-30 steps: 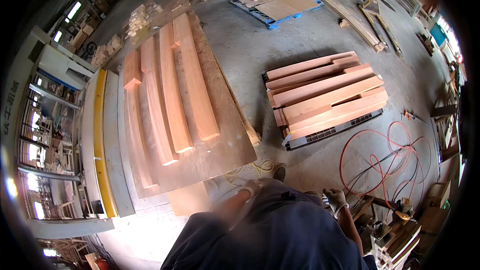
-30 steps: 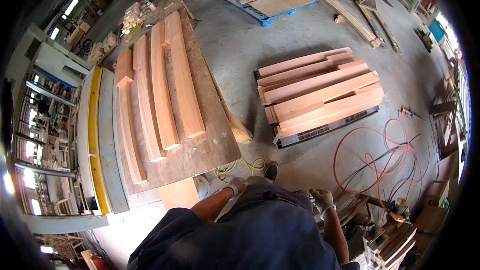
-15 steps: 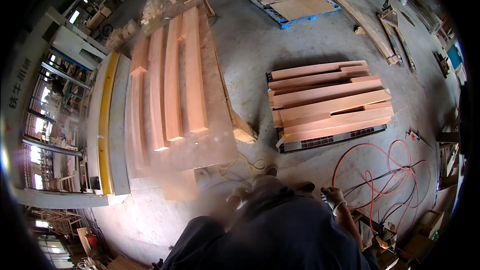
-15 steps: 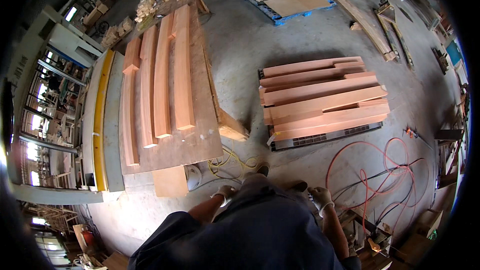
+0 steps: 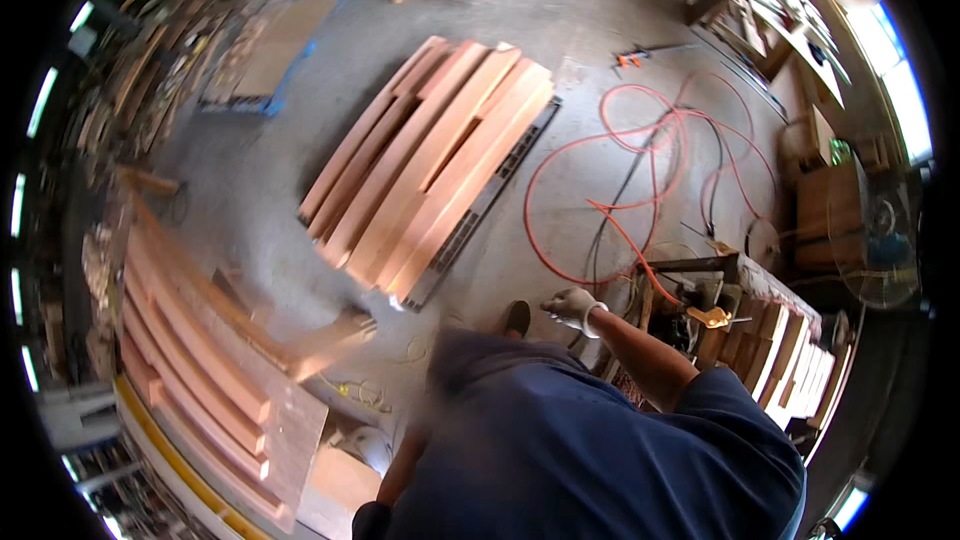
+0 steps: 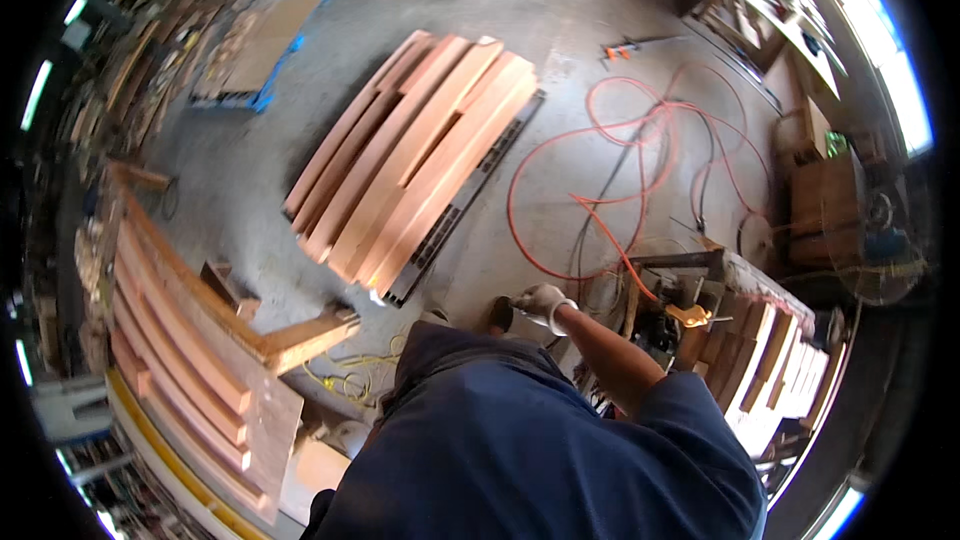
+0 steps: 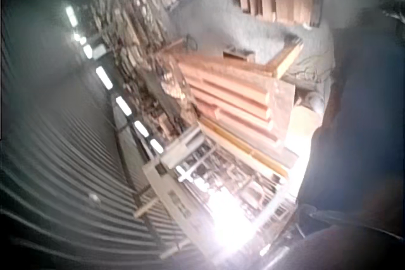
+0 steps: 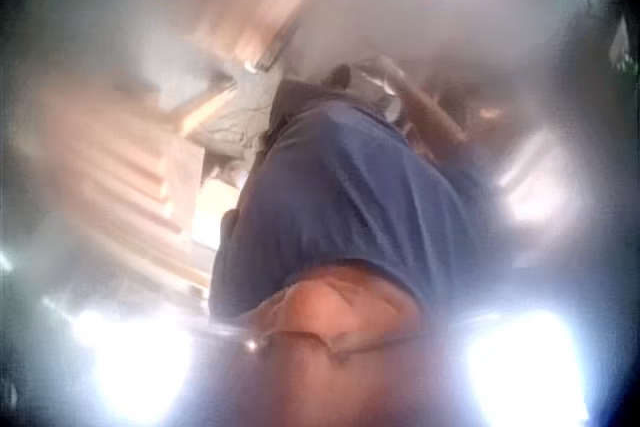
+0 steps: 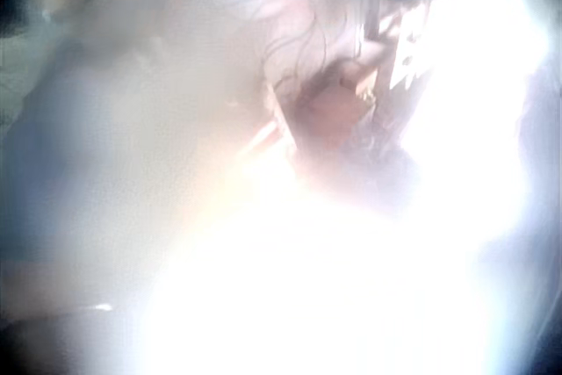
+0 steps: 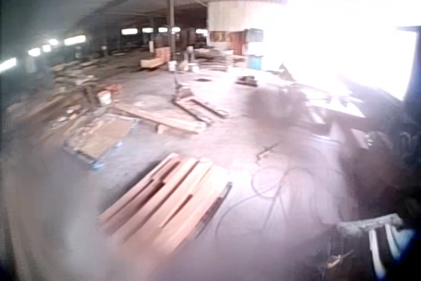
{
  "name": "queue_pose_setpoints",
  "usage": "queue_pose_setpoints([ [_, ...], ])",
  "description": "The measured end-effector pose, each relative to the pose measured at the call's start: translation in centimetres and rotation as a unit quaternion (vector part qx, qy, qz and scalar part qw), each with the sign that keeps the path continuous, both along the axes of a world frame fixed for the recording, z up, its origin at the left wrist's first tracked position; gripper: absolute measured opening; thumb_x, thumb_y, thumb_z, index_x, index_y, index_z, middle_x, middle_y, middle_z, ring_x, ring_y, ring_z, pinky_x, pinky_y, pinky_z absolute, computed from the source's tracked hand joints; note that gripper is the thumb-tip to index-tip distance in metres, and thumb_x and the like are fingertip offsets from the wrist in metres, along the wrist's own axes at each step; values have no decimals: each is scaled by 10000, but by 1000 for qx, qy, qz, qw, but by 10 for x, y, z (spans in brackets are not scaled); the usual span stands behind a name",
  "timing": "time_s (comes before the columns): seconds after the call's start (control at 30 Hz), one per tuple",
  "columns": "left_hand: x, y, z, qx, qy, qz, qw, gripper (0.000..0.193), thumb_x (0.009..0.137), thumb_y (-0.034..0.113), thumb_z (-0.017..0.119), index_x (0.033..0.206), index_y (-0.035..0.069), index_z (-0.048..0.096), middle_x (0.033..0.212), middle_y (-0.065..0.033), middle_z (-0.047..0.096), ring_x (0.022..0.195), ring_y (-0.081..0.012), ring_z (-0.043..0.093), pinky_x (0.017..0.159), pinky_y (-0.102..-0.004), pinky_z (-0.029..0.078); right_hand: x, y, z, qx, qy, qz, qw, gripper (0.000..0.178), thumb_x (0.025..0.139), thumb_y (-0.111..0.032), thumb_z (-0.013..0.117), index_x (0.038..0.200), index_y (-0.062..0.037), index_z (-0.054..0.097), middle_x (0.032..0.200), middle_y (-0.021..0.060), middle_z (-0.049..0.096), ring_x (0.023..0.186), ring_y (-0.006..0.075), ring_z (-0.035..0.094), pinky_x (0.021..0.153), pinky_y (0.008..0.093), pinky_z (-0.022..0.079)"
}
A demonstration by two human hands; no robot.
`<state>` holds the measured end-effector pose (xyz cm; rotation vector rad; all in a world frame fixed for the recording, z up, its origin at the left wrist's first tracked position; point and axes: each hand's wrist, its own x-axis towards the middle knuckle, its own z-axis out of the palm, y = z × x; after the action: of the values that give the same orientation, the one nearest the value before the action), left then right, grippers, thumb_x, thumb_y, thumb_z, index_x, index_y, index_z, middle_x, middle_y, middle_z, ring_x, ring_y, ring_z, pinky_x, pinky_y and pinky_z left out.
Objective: The person carries a stack of small wooden blocks across a workshop floor and places them on a workbench. They then pick up several long wooden planks one by one and stack them neatly on the same workbench.
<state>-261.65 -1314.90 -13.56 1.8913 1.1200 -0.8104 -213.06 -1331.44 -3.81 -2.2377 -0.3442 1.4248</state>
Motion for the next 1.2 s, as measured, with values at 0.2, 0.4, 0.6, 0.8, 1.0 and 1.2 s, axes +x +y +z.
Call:
queue_pose_setpoints([
  [0.2, 67, 56, -7, -25, -32, -62, 997, 434, 1015, 332, 584, 1371, 102, 675, 1383, -186, 678, 1303, -380, 632, 1123, -492, 481, 19, -4, -24, -33, 53, -38, 997, 475, 923, -473, 755, 1006, -8, 804, 935, 131, 791, 842, 249, 738, 781, 410, 562],
  [0.4, 161, 129, -24, -62, -172, -22, 983, 444, 1019, 278, 594, 1407, 70, 643, 1411, -199, 657, 1326, -378, 615, 1147, -493, 465, 66, -14, -19, -21, 14, -141, 990, 398, 966, -372, 759, 1051, 15, 801, 914, 94, 784, 798, 186, 724, 735, 338, 582],
  [0.6, 255, 197, -62, -16, -137, -68, 988, 284, 960, 194, 619, 1216, 113, 713, 1247, -127, 726, 1215, -329, 671, 1074, -447, 513, 128, -22, -3, -7, 16, -240, 971, 420, 968, -381, 743, 1123, 4, 800, 958, 114, 792, 835, 199, 729, 785, 358, 581],
  [0.8, 332, 248, -110, -25, -124, 8, 992, 275, 960, 320, 629, 1050, 103, 772, 1175, -169, 751, 1156, -351, 703, 982, -479, 550, 174, -40, -13, -88, 1, -271, 959, 481, 929, -412, 770, 1150, 14, 796, 1014, 127, 802, 918, 208, 739, 850, 373, 557],
  [1.0, 487, 223, -8, 66, 13, -268, 961, 391, 1029, 404, 559, 1164, 119, 790, 1152, -154, 787, 1075, -352, 749, 927, -464, 593, 305, -51, -61, -91, 42, -317, 943, 519, 874, -422, 791, 1117, 36, 792, 1032, 145, 803, 963, 235, 749, 862, 395, 561],
  [1.2, 630, 203, 7, 47, 23, -263, 963, 518, 1041, 524, 548, 1273, 112, 760, 1191, -141, 785, 1114, -316, 742, 948, -423, 572, 521, -66, -86, -156, -51, -78, 983, 567, 951, -567, 646, 979, -23, 802, 954, 208, 790, 907, 355, 767, 854, 448, 578],
])
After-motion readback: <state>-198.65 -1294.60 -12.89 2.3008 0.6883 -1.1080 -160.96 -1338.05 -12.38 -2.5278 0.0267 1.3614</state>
